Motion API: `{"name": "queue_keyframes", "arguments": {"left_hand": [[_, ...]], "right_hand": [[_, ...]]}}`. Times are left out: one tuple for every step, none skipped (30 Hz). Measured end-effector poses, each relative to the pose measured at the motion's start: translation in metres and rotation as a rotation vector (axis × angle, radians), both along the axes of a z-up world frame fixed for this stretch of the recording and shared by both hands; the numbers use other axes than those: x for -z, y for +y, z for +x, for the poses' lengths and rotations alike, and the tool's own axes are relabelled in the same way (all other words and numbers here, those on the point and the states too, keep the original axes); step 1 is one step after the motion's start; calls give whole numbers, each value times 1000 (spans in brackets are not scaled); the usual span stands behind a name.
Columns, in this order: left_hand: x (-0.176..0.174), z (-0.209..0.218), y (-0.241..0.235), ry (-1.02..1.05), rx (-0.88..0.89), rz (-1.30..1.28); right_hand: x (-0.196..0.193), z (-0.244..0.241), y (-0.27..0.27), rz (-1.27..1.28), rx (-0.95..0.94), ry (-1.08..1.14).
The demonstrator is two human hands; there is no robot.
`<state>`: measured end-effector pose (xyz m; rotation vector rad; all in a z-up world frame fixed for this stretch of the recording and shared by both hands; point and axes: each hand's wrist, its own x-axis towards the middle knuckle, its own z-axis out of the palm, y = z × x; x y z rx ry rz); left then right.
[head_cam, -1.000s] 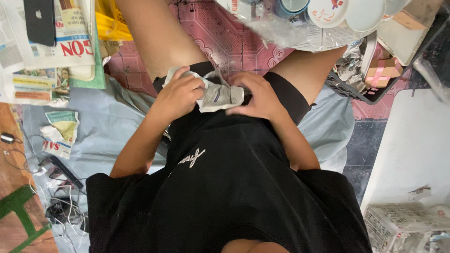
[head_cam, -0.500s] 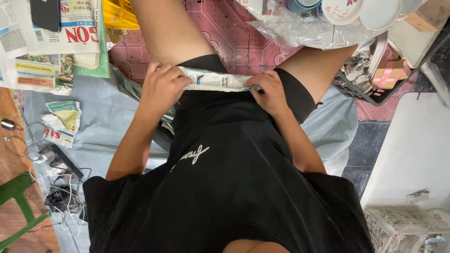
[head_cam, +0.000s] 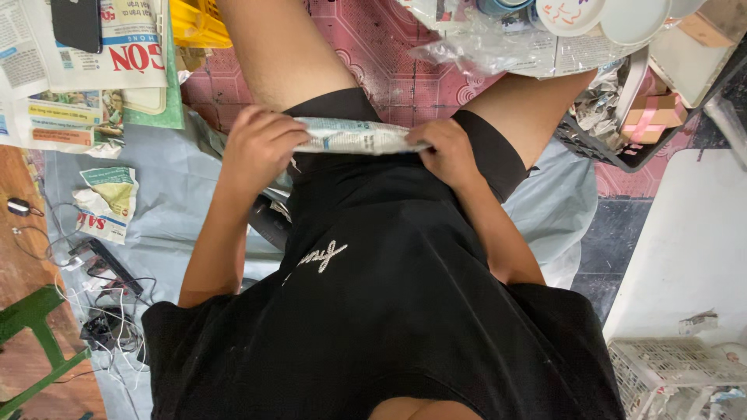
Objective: The person sits on the floor and repeatedly folds newspaper sheets and small printed packets into compact bundles. They handle multiple newspaper sheets and small packets one at a time, folding them neatly and placing the finished bundles on a nearby table.
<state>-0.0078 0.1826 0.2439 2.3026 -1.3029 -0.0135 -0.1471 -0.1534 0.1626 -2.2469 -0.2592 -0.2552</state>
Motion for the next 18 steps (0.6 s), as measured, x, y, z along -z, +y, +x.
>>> {"name": "queue_keyframes", "arguments": {"left_hand": [[-2, 5, 4, 18, -9, -13], [-3, 8, 7, 33, -19, -27], [-3, 10, 9, 135, -75, -91], [-3, 12, 12, 238, -132, -154], [-2, 12, 13, 340, -189, -217], [0, 12, 13, 515, -249, -336], [2, 13, 11, 690, -308, -456], [4, 16, 8, 865, -364, -577], [6, 19, 5, 879, -372, -611], [8, 20, -1, 895, -380, -644], [10, 20, -5, 911, -388, -678], [11, 20, -9, 883, -392, -653], [11, 19, -13, 854, -396, -627], [11, 18, -16, 828, -401, -601], [11, 17, -19, 813, -393, -579], [12, 15, -21, 796, -388, -557], [11, 14, -22, 780, -382, -535], [11, 12, -23, 790, -365, -540]], "right_hand": [[1, -2, -1, 77, 7, -3], [3, -4, -4, 153, 13, -9], [7, -5, -7, 228, 20, -15], [13, -7, -7, 335, 83, 24], [20, -8, -6, 442, 147, 63], [26, -10, -6, 548, 212, 105], [30, -12, -4, 660, 262, 150], [33, -12, -1, 771, 313, 194], [33, -10, 3, 882, 364, 239], [32, -8, 5, 917, 356, 252], [29, -5, 5, 951, 348, 265], [25, -2, 5, 987, 340, 277], [21, 1, 4, 1012, 304, 281], [19, 2, 4, 1037, 269, 288], [17, 3, 4, 1063, 234, 296], [17, 3, 4, 1065, 231, 345], [18, 3, 4, 1067, 228, 394], [22, 2, 4, 1069, 225, 444]]}}
